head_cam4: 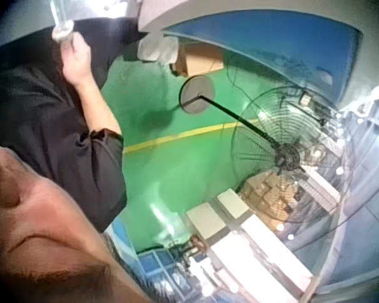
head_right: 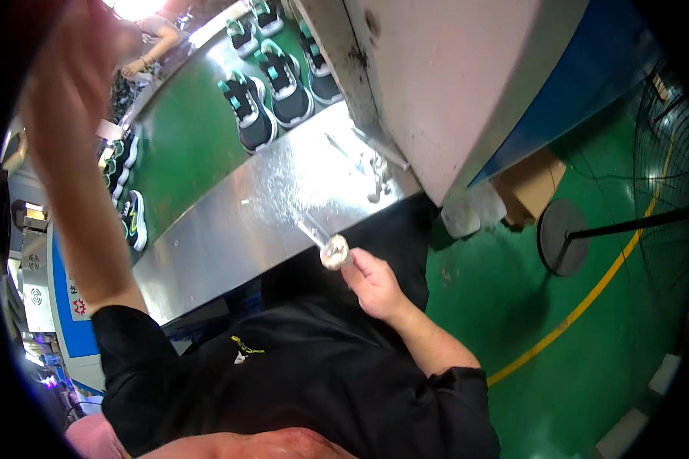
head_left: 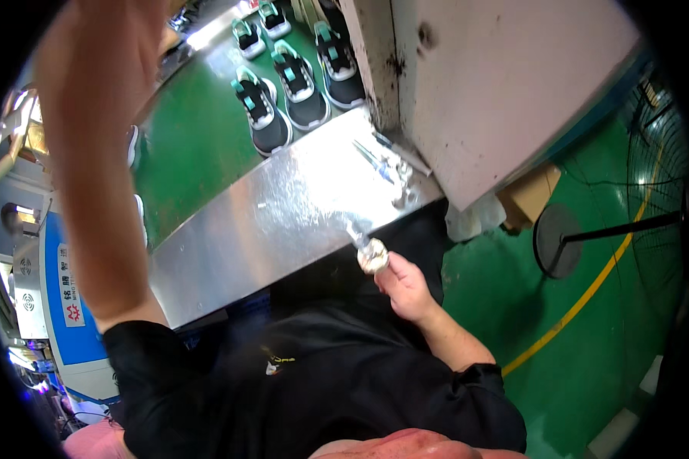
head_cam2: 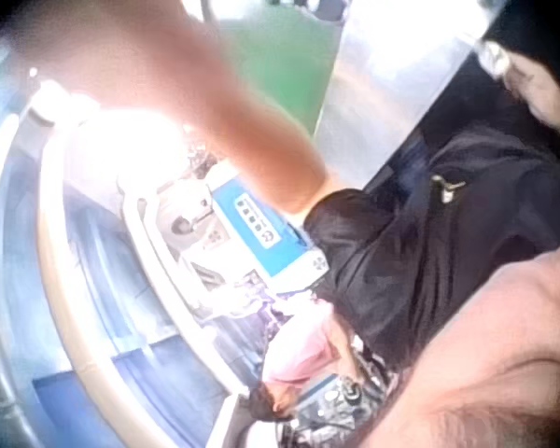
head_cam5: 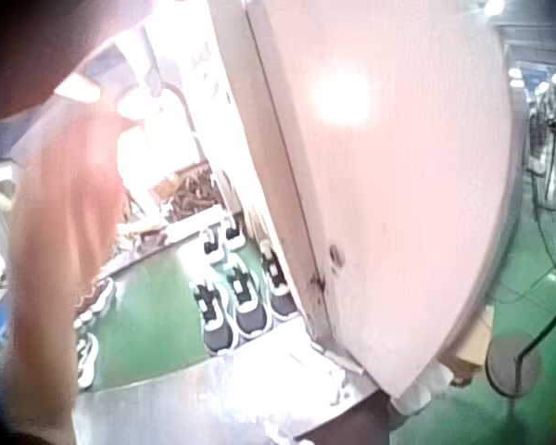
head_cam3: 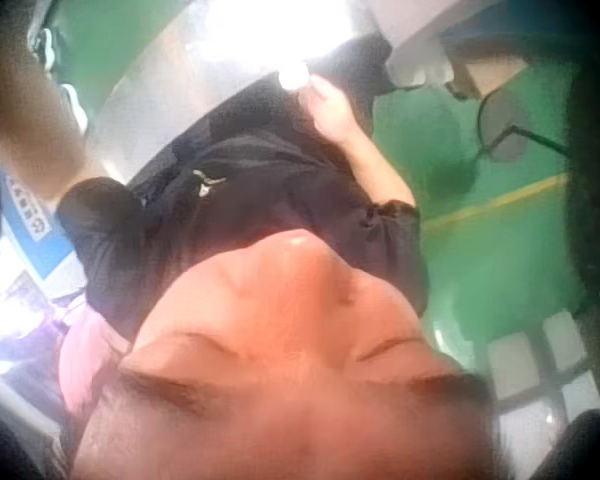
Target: The person injects a clear liquid into the seams of multiple sneakers using a syringe. They handle each shoe one at a time, rotate it to access different seam areas, and place it back on the table after injection. The person refills the syringe from a white bottle and wipes the syringe tip with a tissue during the process.
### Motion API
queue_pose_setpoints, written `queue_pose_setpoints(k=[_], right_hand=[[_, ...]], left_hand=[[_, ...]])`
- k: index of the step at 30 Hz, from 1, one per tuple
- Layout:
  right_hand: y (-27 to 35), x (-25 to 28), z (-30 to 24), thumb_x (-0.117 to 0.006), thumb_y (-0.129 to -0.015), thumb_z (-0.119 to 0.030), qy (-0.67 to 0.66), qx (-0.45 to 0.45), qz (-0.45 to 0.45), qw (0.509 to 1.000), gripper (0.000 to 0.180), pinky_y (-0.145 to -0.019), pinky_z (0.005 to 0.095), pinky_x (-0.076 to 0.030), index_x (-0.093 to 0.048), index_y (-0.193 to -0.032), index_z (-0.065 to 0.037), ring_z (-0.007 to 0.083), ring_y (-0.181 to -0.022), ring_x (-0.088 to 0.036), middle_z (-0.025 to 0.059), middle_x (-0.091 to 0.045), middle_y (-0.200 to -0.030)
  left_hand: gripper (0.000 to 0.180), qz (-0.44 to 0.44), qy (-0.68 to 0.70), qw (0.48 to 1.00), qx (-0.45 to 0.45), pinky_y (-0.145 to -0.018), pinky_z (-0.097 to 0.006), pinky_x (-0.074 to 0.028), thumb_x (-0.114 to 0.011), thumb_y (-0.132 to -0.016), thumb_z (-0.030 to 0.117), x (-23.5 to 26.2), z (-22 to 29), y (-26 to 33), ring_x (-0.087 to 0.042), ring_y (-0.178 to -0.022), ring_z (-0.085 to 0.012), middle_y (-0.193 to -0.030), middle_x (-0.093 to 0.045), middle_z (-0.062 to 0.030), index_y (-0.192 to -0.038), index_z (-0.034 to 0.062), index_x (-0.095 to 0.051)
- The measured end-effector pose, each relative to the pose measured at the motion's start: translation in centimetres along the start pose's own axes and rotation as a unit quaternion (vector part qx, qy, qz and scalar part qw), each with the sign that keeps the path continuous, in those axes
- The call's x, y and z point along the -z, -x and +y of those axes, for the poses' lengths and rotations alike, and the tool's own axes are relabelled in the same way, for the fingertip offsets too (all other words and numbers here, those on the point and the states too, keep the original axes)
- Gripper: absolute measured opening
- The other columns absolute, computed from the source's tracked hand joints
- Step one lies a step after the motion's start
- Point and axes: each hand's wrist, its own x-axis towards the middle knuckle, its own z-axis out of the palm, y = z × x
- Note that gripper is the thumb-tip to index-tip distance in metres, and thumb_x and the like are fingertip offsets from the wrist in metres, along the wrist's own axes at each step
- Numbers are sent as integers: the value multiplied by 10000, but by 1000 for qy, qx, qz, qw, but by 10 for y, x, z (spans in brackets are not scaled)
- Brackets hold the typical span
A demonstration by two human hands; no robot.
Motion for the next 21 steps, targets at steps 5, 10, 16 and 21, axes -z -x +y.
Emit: queue_pose_setpoints(k=[5,10,16,21], right_hand=[[-15,-48,-26,-475,-973,-222,1,25,-85,996,216,-563,246,-410,-560,-925,-29,89,-602,-482,23,-524,-699],[-38,-81,-32,-473,-974,-280,47,28,-145,988,281,-616,290,-445,-580,-928,-24,145,-645,-540,52,-559,-714],[-119,-18,-70,-599,-830,-94,469,308,63,825,134,-715,381,-494,-634,-930,-12,329,-802,-605,150,-615,-887],[-153,1,-84,-583,-850,-174,654,154,44,739,139,-717,410,-501,-636,-880,-49,347,-800,-609,132,-618,-937]], left_hand=[[490,-127,238,882,387,-935,-357,-395,-548,-865,337,-26,58,200,-505,-1090,-222,-1206,-520,-150,-1164,-52,-549],[318,-40,445,727,522,-954,-353,-400,-407,-976,170,-48,73,236,-543,-1067,-221,-1208,-547,-182,-1156,-65,-523],[249,50,470,726,499,-950,-368,-406,-479,-956,152,-9,50,270,-541,-1093,-244,-1165,-566,-207,-1078,-51,-557],[231,47,463,708,531,-941,-366,-420,-519,-930,112,2,52,296,-566,-1066,-242,-1102,-593,-178,-1077,-62,-556]])
